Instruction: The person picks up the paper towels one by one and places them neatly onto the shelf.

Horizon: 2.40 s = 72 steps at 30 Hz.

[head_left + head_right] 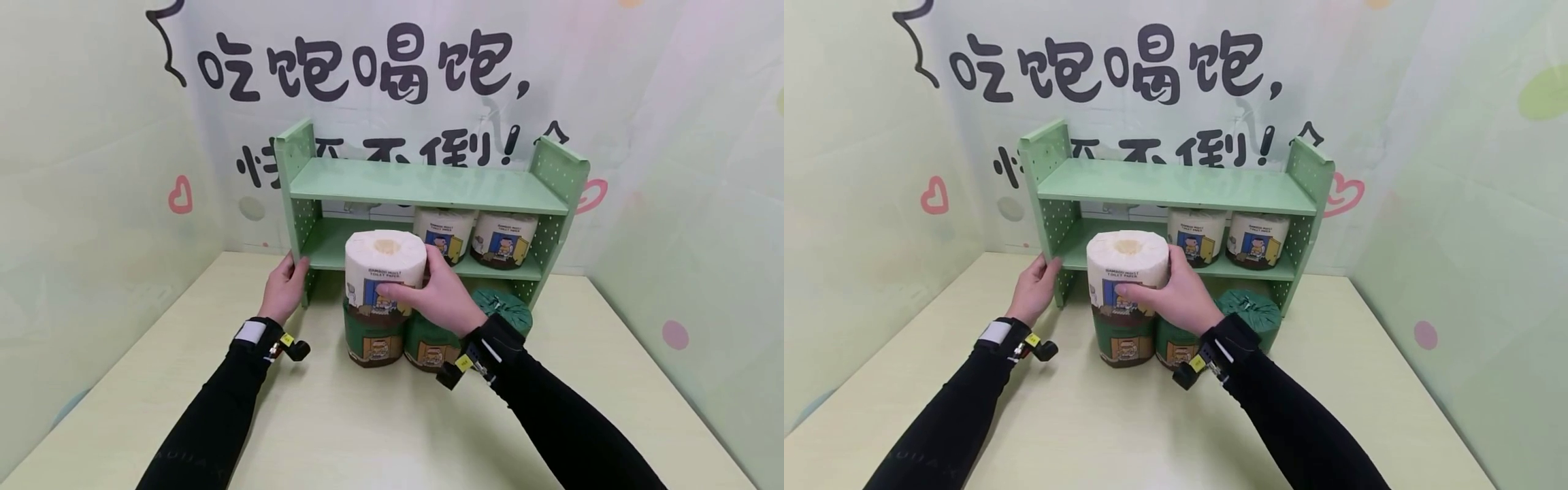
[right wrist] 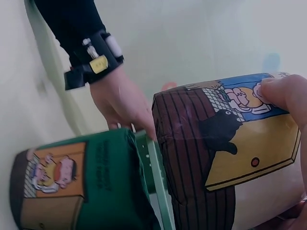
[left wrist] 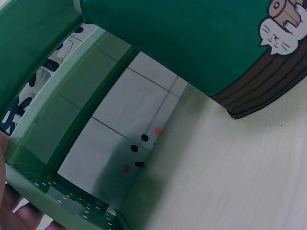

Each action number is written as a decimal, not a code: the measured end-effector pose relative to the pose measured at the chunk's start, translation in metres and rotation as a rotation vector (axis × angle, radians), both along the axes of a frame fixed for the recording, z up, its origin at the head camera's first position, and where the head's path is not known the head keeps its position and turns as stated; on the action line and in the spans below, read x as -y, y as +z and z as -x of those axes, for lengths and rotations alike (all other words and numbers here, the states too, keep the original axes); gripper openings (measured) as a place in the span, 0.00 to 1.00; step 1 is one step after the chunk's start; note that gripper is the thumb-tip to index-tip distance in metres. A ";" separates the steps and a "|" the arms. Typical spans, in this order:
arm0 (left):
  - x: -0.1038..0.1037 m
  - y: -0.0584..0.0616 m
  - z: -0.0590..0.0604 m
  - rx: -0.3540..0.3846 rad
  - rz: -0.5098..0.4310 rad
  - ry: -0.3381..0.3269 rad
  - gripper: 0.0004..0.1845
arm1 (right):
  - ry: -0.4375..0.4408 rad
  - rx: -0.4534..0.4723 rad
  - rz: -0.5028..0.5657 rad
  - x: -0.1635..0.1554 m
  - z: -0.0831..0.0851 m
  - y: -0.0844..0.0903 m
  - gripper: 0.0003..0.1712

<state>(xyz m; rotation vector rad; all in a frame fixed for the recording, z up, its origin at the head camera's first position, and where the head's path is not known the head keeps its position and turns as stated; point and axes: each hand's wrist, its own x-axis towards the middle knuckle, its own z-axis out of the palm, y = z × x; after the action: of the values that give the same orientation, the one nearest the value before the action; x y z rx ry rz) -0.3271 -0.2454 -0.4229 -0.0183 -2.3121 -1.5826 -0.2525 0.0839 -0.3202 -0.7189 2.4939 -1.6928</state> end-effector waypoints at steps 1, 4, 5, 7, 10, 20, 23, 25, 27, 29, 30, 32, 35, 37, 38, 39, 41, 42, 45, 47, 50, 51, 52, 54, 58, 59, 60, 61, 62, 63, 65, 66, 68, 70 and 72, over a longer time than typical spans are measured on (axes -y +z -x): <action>0.000 -0.001 0.001 -0.002 -0.002 0.000 0.32 | -0.008 0.003 -0.001 0.001 0.003 0.001 0.55; 0.001 -0.002 0.001 -0.007 -0.008 0.000 0.32 | -0.039 0.016 -0.008 0.004 0.010 0.003 0.56; 0.001 -0.002 0.002 -0.010 -0.007 0.001 0.32 | -0.048 0.021 -0.007 0.005 0.012 0.004 0.56; 0.001 -0.002 0.003 -0.014 -0.006 0.003 0.31 | -0.066 0.027 -0.007 0.007 0.016 0.004 0.56; 0.000 -0.002 0.003 -0.017 -0.005 0.009 0.31 | -0.082 0.038 0.000 0.010 0.024 0.004 0.56; -0.003 0.003 -0.004 -0.028 0.009 0.027 0.30 | -0.129 0.043 0.013 0.018 0.046 0.005 0.57; -0.004 0.003 -0.005 -0.025 0.013 0.029 0.29 | -0.143 0.045 -0.012 0.021 0.050 0.005 0.58; -0.004 0.003 -0.005 -0.024 0.013 0.030 0.29 | -0.151 0.051 -0.028 0.024 0.053 0.005 0.59; -0.004 0.003 -0.004 -0.025 0.015 0.032 0.29 | -0.164 0.061 -0.041 0.026 0.055 0.006 0.61; -0.004 0.003 -0.004 -0.024 0.013 0.033 0.29 | -0.176 0.079 -0.052 0.029 0.056 0.008 0.63; -0.004 0.003 -0.004 -0.023 0.015 0.033 0.29 | -0.182 0.085 -0.059 0.030 0.056 0.008 0.64; -0.004 0.004 -0.005 -0.022 0.018 0.032 0.29 | -0.194 0.091 -0.080 0.032 0.057 0.010 0.65; -0.004 0.005 -0.006 -0.023 0.015 0.026 0.30 | -0.203 0.080 -0.114 0.034 0.057 0.013 0.65; -0.004 0.005 -0.007 -0.024 0.014 0.022 0.30 | -0.207 0.063 -0.133 0.035 0.058 0.014 0.64; -0.004 0.005 -0.007 -0.025 0.013 0.022 0.30 | -0.208 0.056 -0.142 0.036 0.058 0.015 0.63; -0.004 0.005 -0.007 -0.024 0.013 0.021 0.30 | -0.210 0.048 -0.148 0.036 0.058 0.015 0.63; -0.004 0.005 -0.008 -0.021 0.015 0.022 0.30 | -0.216 0.035 -0.169 0.038 0.058 0.017 0.63; -0.004 0.005 -0.008 -0.020 0.015 0.022 0.30 | -0.219 0.031 -0.178 0.039 0.058 0.018 0.63; -0.004 0.005 -0.008 -0.018 0.014 0.026 0.30 | -0.225 0.024 -0.209 0.042 0.059 0.020 0.63; -0.004 0.005 -0.008 -0.020 0.013 0.026 0.30 | -0.223 0.028 -0.212 0.044 0.061 0.021 0.63; -0.004 0.005 -0.007 -0.023 0.014 0.030 0.30 | -0.218 0.043 -0.201 0.048 0.064 0.023 0.63; -0.004 0.004 -0.007 -0.023 0.013 0.031 0.29 | -0.217 0.048 -0.200 0.049 0.065 0.023 0.63; -0.004 0.004 -0.007 -0.019 0.011 0.029 0.30 | -0.218 0.054 -0.200 0.050 0.066 0.023 0.63; -0.003 0.004 -0.006 -0.014 0.011 0.030 0.30 | -0.216 0.067 -0.204 0.053 0.069 0.024 0.64; -0.003 0.005 -0.006 -0.003 0.007 0.024 0.30 | -0.210 0.087 -0.209 0.057 0.074 0.025 0.63; -0.003 0.005 -0.006 -0.004 0.003 0.021 0.30 | -0.207 0.086 -0.206 0.058 0.076 0.025 0.63; -0.004 0.005 -0.007 -0.003 0.003 0.020 0.31 | -0.204 0.086 -0.204 0.058 0.077 0.025 0.62; -0.004 0.006 -0.007 -0.003 0.002 0.017 0.31 | -0.204 0.083 -0.205 0.059 0.078 0.026 0.61; -0.004 0.006 -0.008 -0.002 -0.003 0.013 0.31 | -0.205 0.079 -0.209 0.060 0.079 0.026 0.61; -0.004 0.007 -0.008 -0.001 -0.007 0.010 0.31 | -0.203 0.073 -0.212 0.060 0.080 0.026 0.60; -0.004 0.007 -0.009 0.000 -0.009 0.007 0.32 | -0.198 0.069 -0.221 0.061 0.081 0.027 0.60; -0.004 0.007 -0.009 0.001 -0.010 0.006 0.31 | -0.198 0.069 -0.228 0.062 0.082 0.027 0.60; -0.004 0.007 -0.009 0.004 -0.017 0.004 0.31 | -0.197 0.063 -0.240 0.064 0.083 0.027 0.59; -0.004 0.007 -0.009 0.004 -0.019 0.006 0.31 | -0.198 0.060 -0.255 0.066 0.086 0.027 0.58; -0.004 0.007 -0.008 0.004 -0.020 0.008 0.31 | -0.199 0.050 -0.262 0.067 0.088 0.026 0.56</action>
<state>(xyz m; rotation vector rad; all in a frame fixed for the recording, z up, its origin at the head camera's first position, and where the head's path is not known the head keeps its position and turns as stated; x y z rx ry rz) -0.3188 -0.2411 -0.4158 -0.0005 -2.2959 -1.6034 -0.3405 0.0170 -0.2939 -0.4121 2.7567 -1.3726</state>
